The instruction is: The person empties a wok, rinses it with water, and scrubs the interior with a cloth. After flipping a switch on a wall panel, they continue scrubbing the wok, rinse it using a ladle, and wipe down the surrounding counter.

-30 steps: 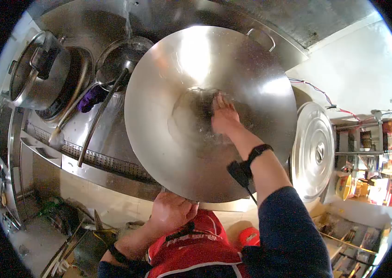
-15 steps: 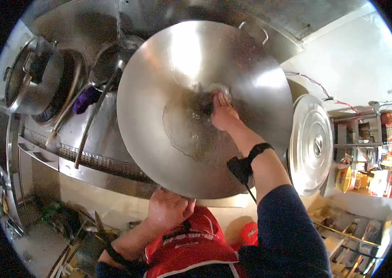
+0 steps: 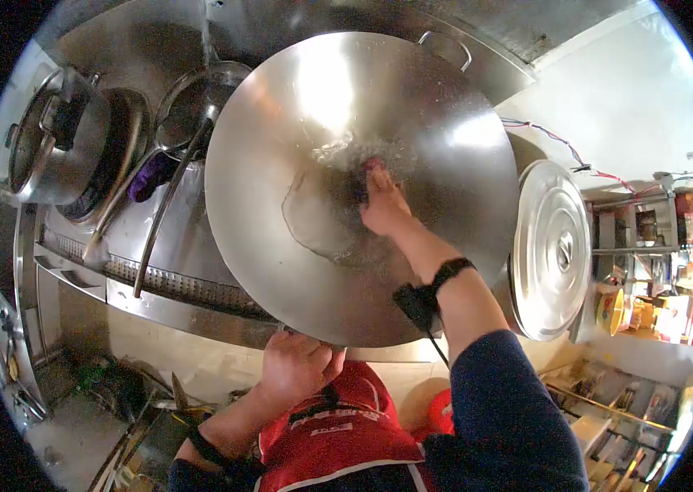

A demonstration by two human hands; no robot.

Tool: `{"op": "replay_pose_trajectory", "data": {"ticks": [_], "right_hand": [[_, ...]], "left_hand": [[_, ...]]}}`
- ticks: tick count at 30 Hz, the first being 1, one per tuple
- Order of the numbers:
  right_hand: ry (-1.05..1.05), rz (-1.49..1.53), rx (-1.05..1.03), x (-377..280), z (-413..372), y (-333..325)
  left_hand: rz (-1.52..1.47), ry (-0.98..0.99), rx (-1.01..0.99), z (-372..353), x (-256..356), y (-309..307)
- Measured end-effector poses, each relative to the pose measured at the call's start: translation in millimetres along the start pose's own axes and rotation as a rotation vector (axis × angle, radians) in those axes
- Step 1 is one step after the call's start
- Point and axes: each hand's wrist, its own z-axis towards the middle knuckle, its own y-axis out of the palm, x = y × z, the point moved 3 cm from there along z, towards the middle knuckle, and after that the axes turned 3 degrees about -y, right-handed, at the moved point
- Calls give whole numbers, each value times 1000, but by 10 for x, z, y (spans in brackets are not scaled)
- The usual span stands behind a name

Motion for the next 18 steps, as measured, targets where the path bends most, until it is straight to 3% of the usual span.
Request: {"op": "replay_pose_trajectory", "data": {"ticks": [2, 5, 9, 11, 14, 18], "right_hand": [[-81, -5, -198, -170, -420, 56], [-110, -144, -260, -391, -597, 324], [-199, 46, -102, -378, -272, 327], [-110, 131, 90, -242, 25, 117], [-88, 246, 118, 33, 115, 26], [-107, 81, 13, -97, -638, 216]], "left_hand": [[-51, 21, -2, 8, -4, 9], [-25, 28, -19, 55, 4, 57], [-46, 13, -100, 20, 73, 146], [-18, 4, -173, 55, 98, 135], [-27, -11, -109, 104, 104, 174], [-66, 26, -58, 5, 61, 142]]}}
